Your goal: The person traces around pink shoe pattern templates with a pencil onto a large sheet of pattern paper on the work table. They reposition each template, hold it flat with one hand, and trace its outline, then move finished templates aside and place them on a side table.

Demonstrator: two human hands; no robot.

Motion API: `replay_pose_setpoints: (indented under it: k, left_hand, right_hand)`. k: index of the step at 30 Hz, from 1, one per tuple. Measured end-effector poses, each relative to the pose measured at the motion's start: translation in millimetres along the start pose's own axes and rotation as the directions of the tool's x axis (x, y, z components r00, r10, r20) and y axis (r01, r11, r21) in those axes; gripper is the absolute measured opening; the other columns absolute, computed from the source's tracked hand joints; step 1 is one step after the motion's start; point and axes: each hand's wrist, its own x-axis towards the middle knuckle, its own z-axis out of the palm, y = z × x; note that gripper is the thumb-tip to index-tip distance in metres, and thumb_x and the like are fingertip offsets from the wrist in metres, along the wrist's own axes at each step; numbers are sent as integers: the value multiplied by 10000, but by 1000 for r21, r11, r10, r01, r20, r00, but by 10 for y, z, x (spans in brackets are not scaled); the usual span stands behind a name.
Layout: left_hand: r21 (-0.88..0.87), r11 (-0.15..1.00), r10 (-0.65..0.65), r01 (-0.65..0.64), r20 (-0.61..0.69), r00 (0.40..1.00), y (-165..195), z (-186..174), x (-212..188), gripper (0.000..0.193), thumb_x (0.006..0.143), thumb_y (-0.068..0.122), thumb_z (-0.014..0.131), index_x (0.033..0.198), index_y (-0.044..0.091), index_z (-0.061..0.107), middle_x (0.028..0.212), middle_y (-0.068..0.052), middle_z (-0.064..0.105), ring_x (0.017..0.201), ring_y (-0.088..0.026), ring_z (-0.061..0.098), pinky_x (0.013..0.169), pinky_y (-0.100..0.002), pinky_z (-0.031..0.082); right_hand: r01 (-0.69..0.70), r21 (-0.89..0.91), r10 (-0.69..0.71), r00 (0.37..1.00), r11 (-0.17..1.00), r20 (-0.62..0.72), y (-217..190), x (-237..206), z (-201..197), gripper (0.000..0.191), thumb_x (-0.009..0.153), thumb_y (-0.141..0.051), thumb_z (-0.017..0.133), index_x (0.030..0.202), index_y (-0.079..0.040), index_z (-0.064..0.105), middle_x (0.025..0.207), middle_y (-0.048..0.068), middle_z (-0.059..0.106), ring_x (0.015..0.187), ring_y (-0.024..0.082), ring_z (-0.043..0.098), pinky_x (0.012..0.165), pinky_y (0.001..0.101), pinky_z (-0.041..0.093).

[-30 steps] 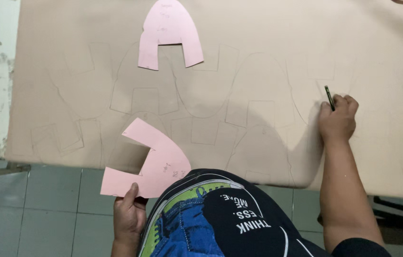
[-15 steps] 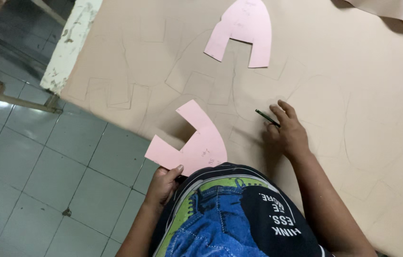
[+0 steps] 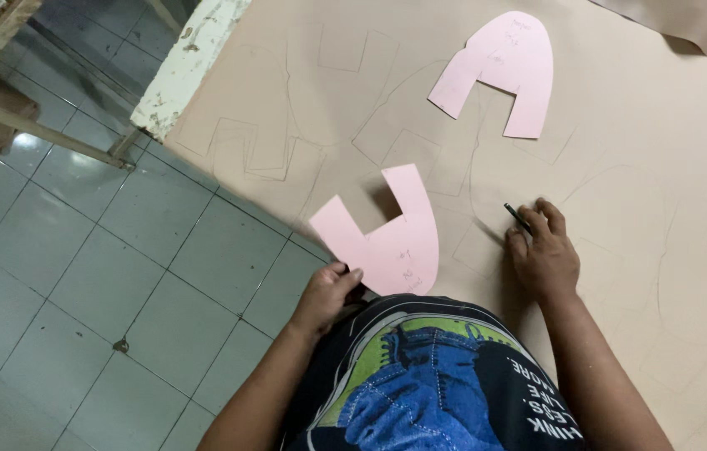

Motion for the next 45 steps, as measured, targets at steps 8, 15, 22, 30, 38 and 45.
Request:
replay_pose_setpoints:
  k: [8, 15, 22, 30, 38, 45]
  left_hand:
    - [224, 947, 274, -231, -184, 944, 798, -25, 519, 222, 1025, 157, 591, 1071, -32, 698, 908, -82, 706, 771, -131, 633, 702, -301, 543]
    - [232, 965, 141, -126, -46, 989, 686, 47, 356, 211, 980, 145, 572, 1051, -5, 703, 951, -64, 739, 864, -130, 648, 809, -278, 522]
    - [-7, 974, 228, -228, 96, 969, 493, 261, 437, 350, 933, -17, 595, 1274, -17, 518, 1170, -108, 686, 1034, -153, 670, 974, -323, 528]
    - [166, 958, 212, -233, 132, 968, 501, 257, 665, 374, 961, -1, 572, 1330, -33, 519, 1154, -134, 714, 955, -144, 700, 843, -270, 575]
    - [278, 943, 166, -182, 79, 983, 577, 176, 705, 336, 970, 57, 605, 1287, -1, 510, 1033, -136, 732, 821, -147, 712, 647, -269, 577]
    - [212, 963, 143, -165, 117, 983, 657, 126, 656, 298, 980, 12, 564, 1274, -17, 522, 1066, -108, 730, 869, -148, 726, 735, -286, 625]
  right_hand:
    - [-63, -7, 63, 998, 998, 27, -145, -55, -132, 433, 956, -310, 676, 1372, -195, 644, 1565, 47, 491, 1232, 328, 609, 960, 453, 515]
    - [-256, 280, 268, 963, 925, -6, 27, -693, -246, 353, 974, -252, 624, 1256, -55, 703, 1346, 143, 635, 1042, 283, 689, 906, 389, 558]
    - [-486, 874, 637, 681, 23, 361, 468, -1252, -263, 493, 1131, -327, 381, 1155, 92, 639, 941, 177, 649, 753, 241, 606, 692, 395, 529]
    - [-365, 928, 718, 628, -70, 301, 617, -1436, -74, 540, 1155, -419, 296, 1025, 1, 608, 962, 156, 670, 763, 227, 621, 692, 385, 536]
    - [-417, 908, 739, 605, -24, 297, 601, -1432, -101, 565, 1163, -514, 347, 955, -42, 578, 813, 134, 603, 567, 203, 528, 511, 359, 453]
    - [-108, 992, 773, 623, -62, 116, 865, -1343, -359, 193, 1065, -217, 588, 1049, -30, 543, 923, 122, 670, 771, 217, 689, 706, 332, 614]
